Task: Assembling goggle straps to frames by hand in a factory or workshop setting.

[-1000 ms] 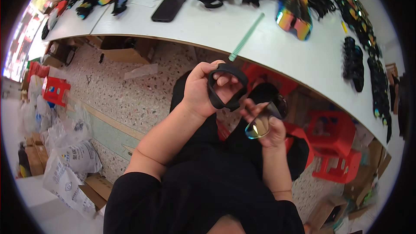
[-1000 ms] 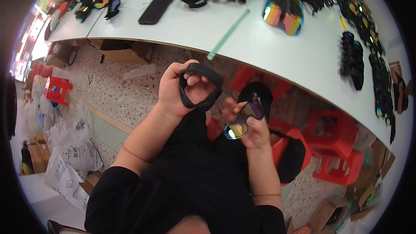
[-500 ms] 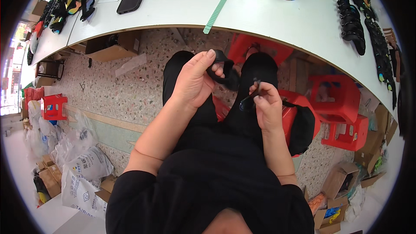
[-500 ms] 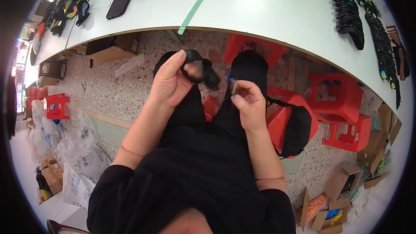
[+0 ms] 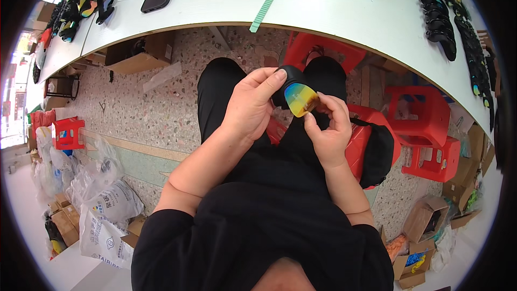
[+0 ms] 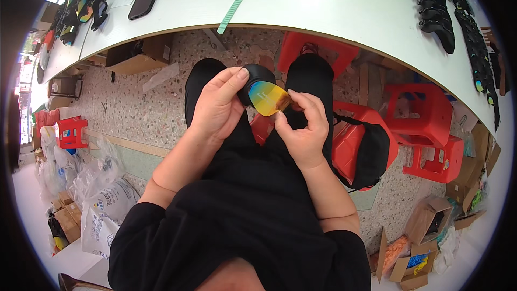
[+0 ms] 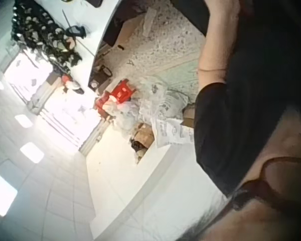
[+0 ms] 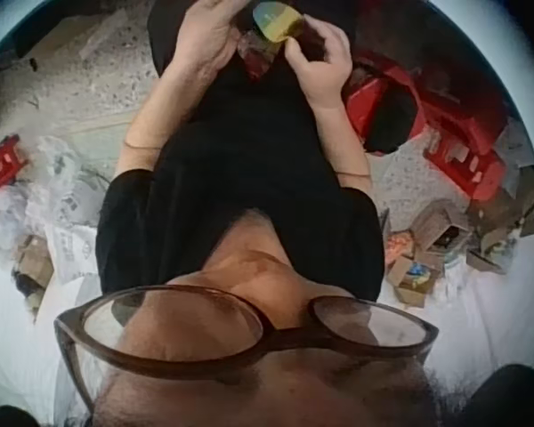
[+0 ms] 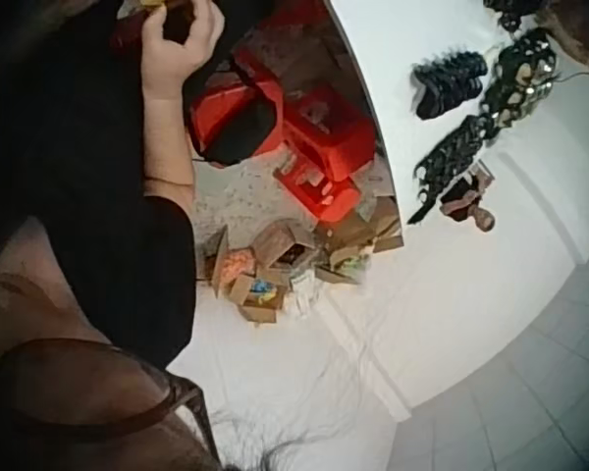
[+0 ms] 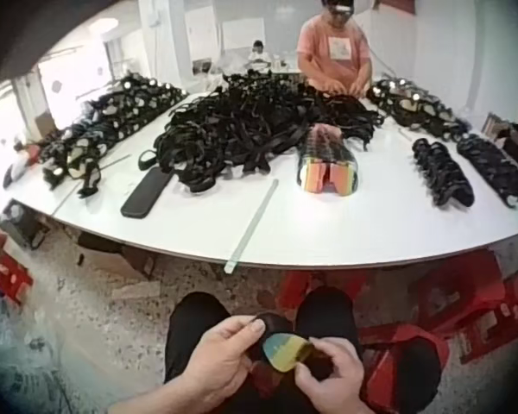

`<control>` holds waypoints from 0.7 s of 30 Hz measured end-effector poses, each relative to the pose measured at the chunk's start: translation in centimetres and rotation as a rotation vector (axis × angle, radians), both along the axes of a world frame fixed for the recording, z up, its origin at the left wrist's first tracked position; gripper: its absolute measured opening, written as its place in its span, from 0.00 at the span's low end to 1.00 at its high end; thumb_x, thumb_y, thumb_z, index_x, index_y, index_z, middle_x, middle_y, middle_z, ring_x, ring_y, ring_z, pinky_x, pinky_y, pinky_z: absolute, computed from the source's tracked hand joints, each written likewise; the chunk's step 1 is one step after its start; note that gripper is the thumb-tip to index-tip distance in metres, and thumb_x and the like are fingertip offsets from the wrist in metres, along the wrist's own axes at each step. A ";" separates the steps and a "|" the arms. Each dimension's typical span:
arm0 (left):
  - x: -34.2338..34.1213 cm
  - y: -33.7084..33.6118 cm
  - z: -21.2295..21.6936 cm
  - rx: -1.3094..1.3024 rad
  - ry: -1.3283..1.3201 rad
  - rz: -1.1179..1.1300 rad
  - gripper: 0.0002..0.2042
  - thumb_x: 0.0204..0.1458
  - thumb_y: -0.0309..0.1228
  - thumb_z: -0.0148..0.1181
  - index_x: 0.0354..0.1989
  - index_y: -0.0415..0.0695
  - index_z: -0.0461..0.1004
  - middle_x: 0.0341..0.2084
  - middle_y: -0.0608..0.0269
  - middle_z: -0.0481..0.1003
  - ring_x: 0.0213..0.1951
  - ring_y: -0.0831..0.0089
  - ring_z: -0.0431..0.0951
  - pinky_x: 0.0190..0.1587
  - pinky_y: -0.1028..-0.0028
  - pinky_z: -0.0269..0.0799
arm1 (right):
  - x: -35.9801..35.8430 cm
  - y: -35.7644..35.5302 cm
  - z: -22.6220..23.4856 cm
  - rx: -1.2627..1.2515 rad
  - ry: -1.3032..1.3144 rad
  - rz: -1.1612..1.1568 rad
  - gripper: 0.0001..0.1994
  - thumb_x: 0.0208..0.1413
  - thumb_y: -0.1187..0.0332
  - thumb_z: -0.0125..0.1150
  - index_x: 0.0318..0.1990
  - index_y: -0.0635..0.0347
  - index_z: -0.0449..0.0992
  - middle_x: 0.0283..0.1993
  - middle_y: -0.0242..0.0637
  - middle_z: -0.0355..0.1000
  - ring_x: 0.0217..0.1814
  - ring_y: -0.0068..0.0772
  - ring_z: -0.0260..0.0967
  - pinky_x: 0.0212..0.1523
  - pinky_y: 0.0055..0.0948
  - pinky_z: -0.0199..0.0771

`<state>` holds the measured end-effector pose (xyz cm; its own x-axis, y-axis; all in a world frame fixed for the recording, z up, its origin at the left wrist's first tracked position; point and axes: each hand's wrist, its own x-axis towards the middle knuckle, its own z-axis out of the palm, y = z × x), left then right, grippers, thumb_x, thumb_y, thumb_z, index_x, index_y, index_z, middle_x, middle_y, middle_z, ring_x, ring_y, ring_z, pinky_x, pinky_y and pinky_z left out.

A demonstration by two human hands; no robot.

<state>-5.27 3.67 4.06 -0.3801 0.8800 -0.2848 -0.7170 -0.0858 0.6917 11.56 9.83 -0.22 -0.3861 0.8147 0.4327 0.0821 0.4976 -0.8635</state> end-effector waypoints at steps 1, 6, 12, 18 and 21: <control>0.1 0.0 0.0 -0.021 0.008 -0.003 0.08 0.61 0.28 0.56 0.44 0.37 0.74 0.38 0.60 0.78 0.41 0.73 0.78 0.48 0.72 0.74 | 0.0 0.0 0.0 0.028 0.001 -0.017 0.23 0.37 0.81 0.68 0.47 0.63 0.76 0.44 0.39 0.72 0.40 0.31 0.70 0.43 0.26 0.73; 0.8 0.0 0.3 -0.025 -0.012 0.036 0.06 0.60 0.28 0.59 0.40 0.39 0.73 0.34 0.65 0.76 0.37 0.80 0.75 0.42 0.77 0.73 | 0.1 -0.2 0.3 0.168 -0.030 -0.070 0.24 0.37 0.81 0.69 0.48 0.62 0.76 0.43 0.40 0.72 0.41 0.33 0.71 0.43 0.27 0.73; 0.8 -0.2 -0.1 -0.014 -0.043 0.002 0.06 0.61 0.29 0.58 0.40 0.40 0.72 0.34 0.66 0.75 0.37 0.80 0.75 0.42 0.77 0.73 | 0.2 -0.2 0.2 0.187 -0.041 -0.069 0.24 0.37 0.81 0.69 0.48 0.63 0.76 0.42 0.40 0.72 0.40 0.33 0.71 0.42 0.27 0.74; 0.9 -0.2 -0.1 -0.010 -0.001 -0.003 0.06 0.61 0.29 0.58 0.40 0.40 0.72 0.34 0.66 0.75 0.37 0.82 0.74 0.41 0.78 0.73 | 0.2 -0.1 0.0 0.152 0.002 -0.046 0.24 0.38 0.81 0.69 0.48 0.63 0.76 0.43 0.40 0.72 0.39 0.32 0.70 0.40 0.26 0.73; 0.9 0.1 -0.3 -0.015 0.098 -0.001 0.07 0.61 0.29 0.58 0.42 0.40 0.72 0.33 0.67 0.75 0.36 0.83 0.74 0.39 0.81 0.72 | 0.3 0.0 0.0 0.166 0.001 -0.042 0.24 0.38 0.81 0.69 0.48 0.64 0.76 0.43 0.40 0.72 0.39 0.32 0.70 0.40 0.26 0.73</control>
<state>-4.41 3.74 3.73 -0.4064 0.8762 -0.2589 -0.6455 -0.0749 0.7601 11.88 9.80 -0.25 -0.3530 0.7471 0.5632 0.1051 0.6298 -0.7696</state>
